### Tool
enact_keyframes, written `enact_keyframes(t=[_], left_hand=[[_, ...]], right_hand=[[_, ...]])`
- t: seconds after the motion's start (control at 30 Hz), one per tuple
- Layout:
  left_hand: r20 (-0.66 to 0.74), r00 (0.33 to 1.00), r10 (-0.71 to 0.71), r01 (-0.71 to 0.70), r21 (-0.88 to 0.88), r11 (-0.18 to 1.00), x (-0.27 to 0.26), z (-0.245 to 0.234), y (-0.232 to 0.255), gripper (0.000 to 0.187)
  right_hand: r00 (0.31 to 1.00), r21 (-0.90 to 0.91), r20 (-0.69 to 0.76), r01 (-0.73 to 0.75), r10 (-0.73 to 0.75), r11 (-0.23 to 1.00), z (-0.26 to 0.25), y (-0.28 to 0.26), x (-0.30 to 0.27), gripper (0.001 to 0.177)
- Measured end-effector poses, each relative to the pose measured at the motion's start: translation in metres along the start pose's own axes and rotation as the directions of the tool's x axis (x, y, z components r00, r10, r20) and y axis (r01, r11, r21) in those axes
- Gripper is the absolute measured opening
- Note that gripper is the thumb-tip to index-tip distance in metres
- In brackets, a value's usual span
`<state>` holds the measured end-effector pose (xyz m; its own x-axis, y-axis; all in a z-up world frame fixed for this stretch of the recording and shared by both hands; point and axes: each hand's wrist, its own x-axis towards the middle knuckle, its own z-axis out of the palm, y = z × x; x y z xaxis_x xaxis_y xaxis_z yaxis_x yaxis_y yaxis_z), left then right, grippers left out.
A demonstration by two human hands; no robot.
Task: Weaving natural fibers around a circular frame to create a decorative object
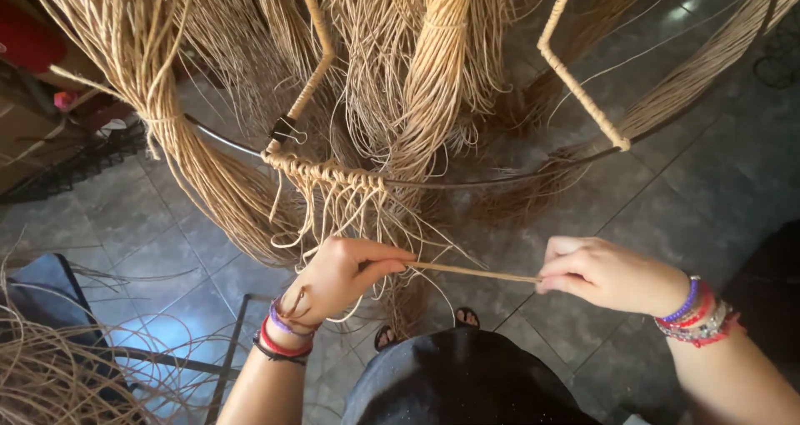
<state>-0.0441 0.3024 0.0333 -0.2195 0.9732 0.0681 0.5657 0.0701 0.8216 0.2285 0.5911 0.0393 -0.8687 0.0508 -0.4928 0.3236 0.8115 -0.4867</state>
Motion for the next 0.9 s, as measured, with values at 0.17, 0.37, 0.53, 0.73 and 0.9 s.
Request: enact_keyframes(t=[0.17,0.37,0.53,0.73,0.9], left_hand=[[-0.025,0.999,0.038,-0.038,0.0,0.999,0.001,0.003,0.001,0.027],[-0.074,0.997,-0.013,0.012,-0.024,1.0,-0.004,0.009,0.0,0.025],[-0.085,0.996,-0.012,0.006,-0.073,0.997,-0.009,0.007,0.008,0.025],[-0.239,0.969,0.052,-0.033,0.084,0.996,-0.017,0.017,0.034,0.041],[-0.72,0.489,0.493,-0.128,0.5,0.857,-0.013,0.048,0.058,0.007]], right_hand=[[0.949,-0.264,-0.245,0.132,-0.199,0.955,0.004,0.007,0.002,0.02],[0.918,-0.368,-0.375,-0.016,-0.133,0.93,0.015,0.008,0.011,0.016],[0.84,-0.392,-0.459,0.099,-0.288,0.914,0.019,0.022,0.017,0.009],[0.605,-0.436,-0.535,0.399,-0.589,0.806,-0.028,-0.025,0.017,0.013],[0.484,-0.308,-0.707,0.444,-0.515,0.841,-0.043,-0.071,0.038,0.037]])
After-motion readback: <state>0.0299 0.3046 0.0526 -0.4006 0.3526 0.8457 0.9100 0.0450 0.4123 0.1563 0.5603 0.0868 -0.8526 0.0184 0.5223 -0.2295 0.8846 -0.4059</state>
